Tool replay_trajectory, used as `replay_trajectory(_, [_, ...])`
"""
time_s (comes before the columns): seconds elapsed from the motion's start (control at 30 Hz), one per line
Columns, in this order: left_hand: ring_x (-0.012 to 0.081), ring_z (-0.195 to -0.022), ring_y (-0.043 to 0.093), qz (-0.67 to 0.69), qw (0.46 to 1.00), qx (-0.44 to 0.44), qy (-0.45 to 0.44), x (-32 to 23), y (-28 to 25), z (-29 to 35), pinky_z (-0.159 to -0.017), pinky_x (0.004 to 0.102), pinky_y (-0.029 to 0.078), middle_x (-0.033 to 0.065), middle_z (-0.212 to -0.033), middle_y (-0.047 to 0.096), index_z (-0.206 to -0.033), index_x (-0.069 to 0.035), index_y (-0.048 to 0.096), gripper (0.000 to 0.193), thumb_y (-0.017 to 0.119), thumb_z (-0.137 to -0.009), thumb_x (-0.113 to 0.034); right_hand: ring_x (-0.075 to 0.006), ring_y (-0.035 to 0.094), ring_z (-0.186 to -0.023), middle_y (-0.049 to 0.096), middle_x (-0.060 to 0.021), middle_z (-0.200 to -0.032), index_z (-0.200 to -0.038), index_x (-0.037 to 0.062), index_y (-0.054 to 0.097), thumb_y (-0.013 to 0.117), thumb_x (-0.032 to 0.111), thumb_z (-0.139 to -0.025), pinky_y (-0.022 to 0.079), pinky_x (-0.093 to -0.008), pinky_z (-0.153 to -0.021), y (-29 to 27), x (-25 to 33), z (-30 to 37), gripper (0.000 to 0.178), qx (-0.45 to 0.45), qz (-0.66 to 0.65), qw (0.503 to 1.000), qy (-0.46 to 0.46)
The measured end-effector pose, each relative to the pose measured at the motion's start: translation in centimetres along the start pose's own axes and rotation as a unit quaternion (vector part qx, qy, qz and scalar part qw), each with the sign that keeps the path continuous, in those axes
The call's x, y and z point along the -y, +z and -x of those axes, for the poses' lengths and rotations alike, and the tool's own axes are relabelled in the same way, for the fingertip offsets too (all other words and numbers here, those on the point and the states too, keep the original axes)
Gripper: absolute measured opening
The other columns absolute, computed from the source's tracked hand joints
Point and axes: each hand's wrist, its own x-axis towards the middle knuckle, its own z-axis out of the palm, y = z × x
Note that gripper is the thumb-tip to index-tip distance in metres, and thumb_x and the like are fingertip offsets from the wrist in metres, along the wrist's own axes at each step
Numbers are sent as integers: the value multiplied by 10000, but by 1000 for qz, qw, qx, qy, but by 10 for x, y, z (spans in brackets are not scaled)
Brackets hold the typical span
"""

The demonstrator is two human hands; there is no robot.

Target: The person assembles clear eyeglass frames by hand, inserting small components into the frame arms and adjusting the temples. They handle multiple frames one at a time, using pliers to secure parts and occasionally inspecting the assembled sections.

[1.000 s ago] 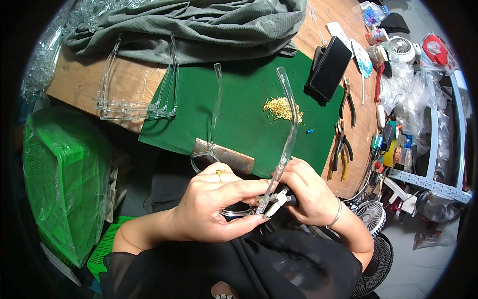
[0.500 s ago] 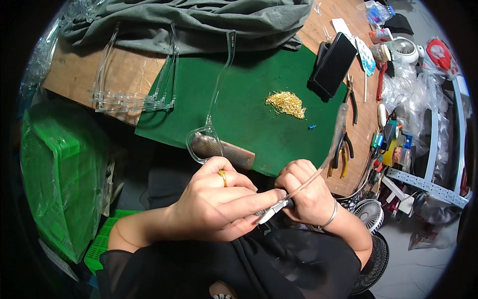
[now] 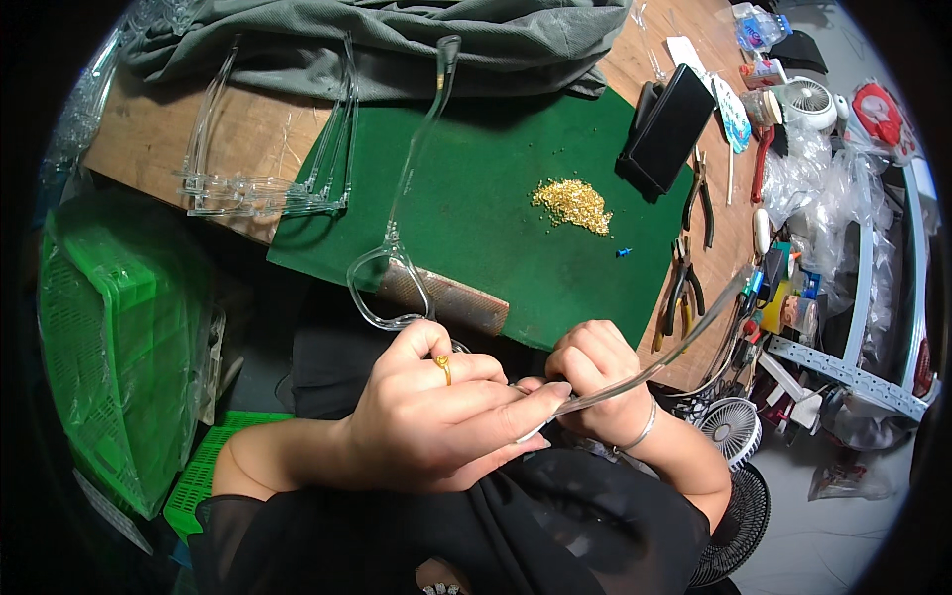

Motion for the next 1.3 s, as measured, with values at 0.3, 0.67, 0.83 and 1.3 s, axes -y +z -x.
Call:
replay_trajectory(0.3, [103,-609,572,61,998,16,14,17,-2,-4,-571,272,297,-32,-655,577,-1016,-56,622,438,756,-626,-203,-294,511,-807,502,-117,-848,-900,28,513,705,107,-587,414,-397,-754,-13,0,-12,375,19,-67,997,31])
replay_trajectory(0.67, [117,-735,622,142,989,-34,-37,27,-10,-9,-635,252,350,5,-784,663,-1019,-5,582,585,811,-584,-323,-314,541,-734,540,-127,-791,-893,32,500,661,41,-674,439,-365,-669,-3,-37,-5,272,-66,-74,973,208])
replay_trajectory(0.83, [162,-811,638,167,983,-54,-52,32,-5,-6,-726,288,397,28,-818,673,-1000,-13,573,486,802,-626,-221,-319,544,-699,548,-128,-761,-862,36,529,635,65,-716,431,-392,-644,30,-74,-32,183,-133,20,958,254])
replay_trajectory(1.3, [181,-780,655,183,975,-53,-114,16,-7,-17,-750,261,465,111,-845,677,-1107,54,551,544,775,-619,-31,-384,547,-687,554,-196,-713,-735,5,518,645,133,-738,426,-437,-592,24,-78,-49,181,-80,11,958,276])
